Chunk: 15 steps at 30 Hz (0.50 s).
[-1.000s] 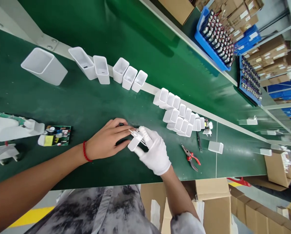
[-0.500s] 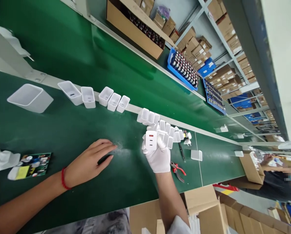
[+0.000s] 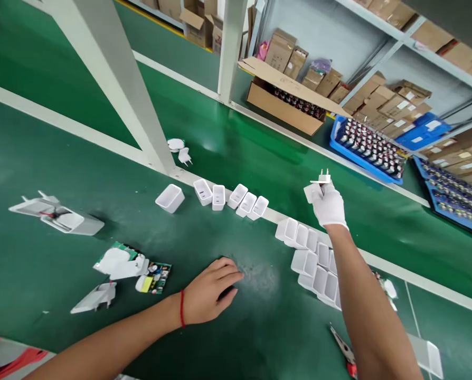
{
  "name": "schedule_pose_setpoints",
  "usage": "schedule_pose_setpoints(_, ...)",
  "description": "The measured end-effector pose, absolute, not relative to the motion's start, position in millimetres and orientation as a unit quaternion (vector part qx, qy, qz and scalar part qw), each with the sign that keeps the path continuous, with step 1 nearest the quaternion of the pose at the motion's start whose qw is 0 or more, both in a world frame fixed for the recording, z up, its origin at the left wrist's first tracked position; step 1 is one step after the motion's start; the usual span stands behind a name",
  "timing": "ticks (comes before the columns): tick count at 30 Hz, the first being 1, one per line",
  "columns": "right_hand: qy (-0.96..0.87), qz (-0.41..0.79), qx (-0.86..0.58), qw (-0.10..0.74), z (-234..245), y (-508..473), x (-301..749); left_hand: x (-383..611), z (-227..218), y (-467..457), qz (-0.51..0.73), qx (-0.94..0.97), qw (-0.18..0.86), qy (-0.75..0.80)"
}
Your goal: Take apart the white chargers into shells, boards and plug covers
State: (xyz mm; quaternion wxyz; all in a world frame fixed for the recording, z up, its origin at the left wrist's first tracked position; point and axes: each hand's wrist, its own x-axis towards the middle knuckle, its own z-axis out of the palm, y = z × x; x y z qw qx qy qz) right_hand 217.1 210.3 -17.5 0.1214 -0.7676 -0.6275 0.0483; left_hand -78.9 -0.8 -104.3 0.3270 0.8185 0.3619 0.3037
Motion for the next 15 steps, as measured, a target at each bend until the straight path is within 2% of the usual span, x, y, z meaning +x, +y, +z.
schedule_pose_setpoints(5,-0.606,0.08,-0.786,0.087,-49.1,250.8,213.0,-79.6,-102.6,0.7,0.315,0.814,0.332,0.357)
schedule_pose_setpoints(8,-0.609,0.097,-0.784,0.072,-51.0,251.3,220.7,-79.4,-100.7,1.2,0.31,0.816,0.335,0.354)
schedule_pose_setpoints(12,-0.595,0.059,-0.797,0.088,-17.0,228.8,260.8,-78.4,-101.7,2.4,0.306,0.818,0.323,0.364)
schedule_pose_setpoints(15,-0.564,-0.037,-0.811,0.152,23.3,187.2,307.3,-76.9,-107.7,5.2,0.307,0.829,0.307,0.352)
